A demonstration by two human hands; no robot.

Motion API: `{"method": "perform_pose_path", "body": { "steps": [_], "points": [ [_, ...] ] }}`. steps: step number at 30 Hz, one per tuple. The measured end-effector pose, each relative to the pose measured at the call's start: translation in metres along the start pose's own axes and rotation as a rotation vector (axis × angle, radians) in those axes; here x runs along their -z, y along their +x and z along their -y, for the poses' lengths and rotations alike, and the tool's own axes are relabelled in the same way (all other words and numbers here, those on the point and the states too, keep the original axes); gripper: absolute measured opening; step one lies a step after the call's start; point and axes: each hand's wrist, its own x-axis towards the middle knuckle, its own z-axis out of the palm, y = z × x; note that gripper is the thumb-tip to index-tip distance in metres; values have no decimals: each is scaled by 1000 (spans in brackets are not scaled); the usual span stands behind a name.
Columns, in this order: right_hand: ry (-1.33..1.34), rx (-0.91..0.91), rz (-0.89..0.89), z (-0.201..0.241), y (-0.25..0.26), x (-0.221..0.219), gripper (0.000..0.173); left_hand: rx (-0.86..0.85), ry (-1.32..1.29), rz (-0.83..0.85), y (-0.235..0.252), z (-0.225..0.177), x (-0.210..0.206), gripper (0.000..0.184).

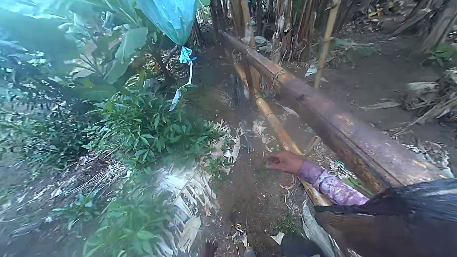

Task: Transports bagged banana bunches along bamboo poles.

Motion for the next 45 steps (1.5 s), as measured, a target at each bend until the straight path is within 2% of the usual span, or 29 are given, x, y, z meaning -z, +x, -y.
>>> {"method": "perform_pose_path", "body": {
  "steps": [2, 5, 9, 12, 15, 20, 24, 26, 28, 33, 37, 41, 45],
  "points": [
    [6, -15, 24, -12, 45, 22, 48, -66, -49, -94, 34, -54, 42, 42],
    [34, -11, 33, -44, 112, 57, 49, -82, -108, -114, 95, -132, 88, 43],
    [31, -14, 52, -98, 197, 108, 50, -87, 11, -88, 152, -231, 107, 46],
    [42, 3, 52, -123, 248, 165, 48, -94, 116, 31, 182, -296, 101, 44],
    [34, 8, 31, -137, 301, 231, 49, -142, 190, 144, 208, -381, 124, 48],
    [65, 3, 29, -148, 386, 305, 49, -259, 67, 54, 252, -513, 180, 46],
    [83, 12, 16, -158, 465, 340, 48, -380, 229, -55, 322, -590, 261, 53],
    [61, 6, 22, -160, 504, 350, 48, -435, 267, -152, 352, -632, 322, 52],
    [14, 31, 9, -157, 549, 366, 47, -485, 260, -282, 369, -694, 403, 51],
    [0, 48, 8, -128, 645, 414, 46, -630, 292, -630, 338, -853, 611, 52],
    [-9, 70, 10, -114, 710, 449, 43, -772, 368, -918, 266, -958, 749, 57],
    [-38, 94, 6, -123, 773, 478, 40, -831, 532, -1178, 182, -1044, 837, 59],
    [-68, 153, 59, -148, 838, 513, 45, -792, 654, -1392, 163, -1111, 898, 47]
  ]
}}
